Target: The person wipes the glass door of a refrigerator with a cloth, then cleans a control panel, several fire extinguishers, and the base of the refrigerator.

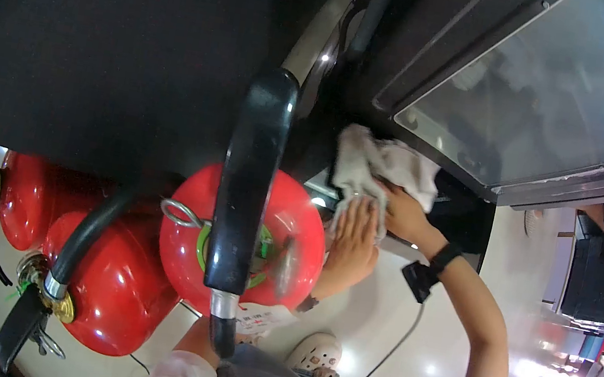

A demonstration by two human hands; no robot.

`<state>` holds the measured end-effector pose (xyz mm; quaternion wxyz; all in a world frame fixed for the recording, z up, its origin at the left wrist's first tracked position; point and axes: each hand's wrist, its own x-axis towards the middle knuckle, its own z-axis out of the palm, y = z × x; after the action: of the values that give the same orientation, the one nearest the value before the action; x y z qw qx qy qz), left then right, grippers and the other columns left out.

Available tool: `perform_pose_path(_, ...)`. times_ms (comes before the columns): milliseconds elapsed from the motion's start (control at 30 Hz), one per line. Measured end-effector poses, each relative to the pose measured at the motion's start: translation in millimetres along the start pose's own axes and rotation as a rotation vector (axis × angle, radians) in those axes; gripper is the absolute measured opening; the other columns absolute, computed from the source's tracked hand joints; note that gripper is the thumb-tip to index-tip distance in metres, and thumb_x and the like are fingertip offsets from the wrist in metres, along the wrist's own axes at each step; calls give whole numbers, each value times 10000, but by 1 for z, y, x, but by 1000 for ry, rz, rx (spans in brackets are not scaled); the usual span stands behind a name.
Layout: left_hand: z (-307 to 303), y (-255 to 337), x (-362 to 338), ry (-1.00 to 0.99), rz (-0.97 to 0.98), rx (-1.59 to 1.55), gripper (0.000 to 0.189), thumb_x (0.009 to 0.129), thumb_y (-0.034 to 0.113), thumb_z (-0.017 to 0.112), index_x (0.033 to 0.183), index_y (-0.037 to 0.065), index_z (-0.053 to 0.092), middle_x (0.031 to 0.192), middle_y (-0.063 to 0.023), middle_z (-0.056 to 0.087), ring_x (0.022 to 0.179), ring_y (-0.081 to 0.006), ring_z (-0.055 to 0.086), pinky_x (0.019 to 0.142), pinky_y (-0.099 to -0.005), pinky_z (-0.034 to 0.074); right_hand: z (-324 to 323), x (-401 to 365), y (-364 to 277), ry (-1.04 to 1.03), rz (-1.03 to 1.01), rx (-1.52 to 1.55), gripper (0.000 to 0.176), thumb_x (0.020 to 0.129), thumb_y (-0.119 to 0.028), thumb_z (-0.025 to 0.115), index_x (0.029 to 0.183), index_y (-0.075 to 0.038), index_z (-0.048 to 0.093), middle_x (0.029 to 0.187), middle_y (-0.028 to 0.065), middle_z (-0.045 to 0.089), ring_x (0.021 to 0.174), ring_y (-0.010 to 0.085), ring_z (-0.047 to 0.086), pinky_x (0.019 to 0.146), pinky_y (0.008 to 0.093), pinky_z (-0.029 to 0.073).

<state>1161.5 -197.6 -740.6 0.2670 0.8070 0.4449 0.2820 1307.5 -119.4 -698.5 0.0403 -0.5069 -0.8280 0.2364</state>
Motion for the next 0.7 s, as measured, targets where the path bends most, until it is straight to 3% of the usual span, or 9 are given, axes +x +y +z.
perform_pose_path(67,-15,-2,-7,157,-239,48,807,741,186,561,1359,-105,131,1412,-307,144,1325,-460,112,1075,-525,107,20,34,-13,-36,-88,38,526,826,-264,512,1319,-119,402,1215,215,486,1039,385,512,862,427,425)
perform_pose_path(200,-31,-23,-12,403,-360,16,864,756,194,615,1377,-80,80,1423,-316,96,1329,-463,91,1075,-533,84,32,91,-79,-99,-34,34,496,833,-237,490,1308,-124,399,1048,203,580,915,363,577,780,424,449)
perform_pose_path(333,-37,-36,-11,521,-363,-73,871,758,194,624,1379,-75,76,1425,-315,92,1329,-462,89,1075,-533,81,40,134,-84,82,-36,86,392,848,-208,447,1226,-106,443,969,198,612,887,338,597,762,427,451)
perform_pose_path(400,-40,-41,-12,551,-352,-100,874,759,193,628,1380,-72,73,1425,-314,90,1330,-461,88,1075,-533,79,47,151,-81,131,-6,94,362,855,-219,425,1188,-78,449,1001,219,600,923,356,588,794,435,443)
perform_pose_path(467,-41,-45,-12,567,-339,-124,878,760,193,632,1381,-69,71,1426,-314,88,1330,-460,86,1075,-533,77,51,159,-80,235,49,-6,392,850,-280,444,1154,-33,466,1007,241,594,950,378,577,832,436,434)
perform_pose_path(567,-42,-49,-11,577,-311,-151,883,761,192,639,1383,-65,67,1427,-314,85,1331,-459,85,1076,-534,75,60,172,-71,192,130,-46,468,844,-363,465,1136,2,479,1012,260,587,964,396,568,856,438,426)
perform_pose_path(700,-44,-53,-11,565,-286,-169,891,762,192,648,1385,-60,63,1429,-313,81,1332,-457,83,1076,-534,72,40,171,-91,220,207,101,518,853,-408,464,1150,17,478,1041,258,584,939,382,582,840,448,446)
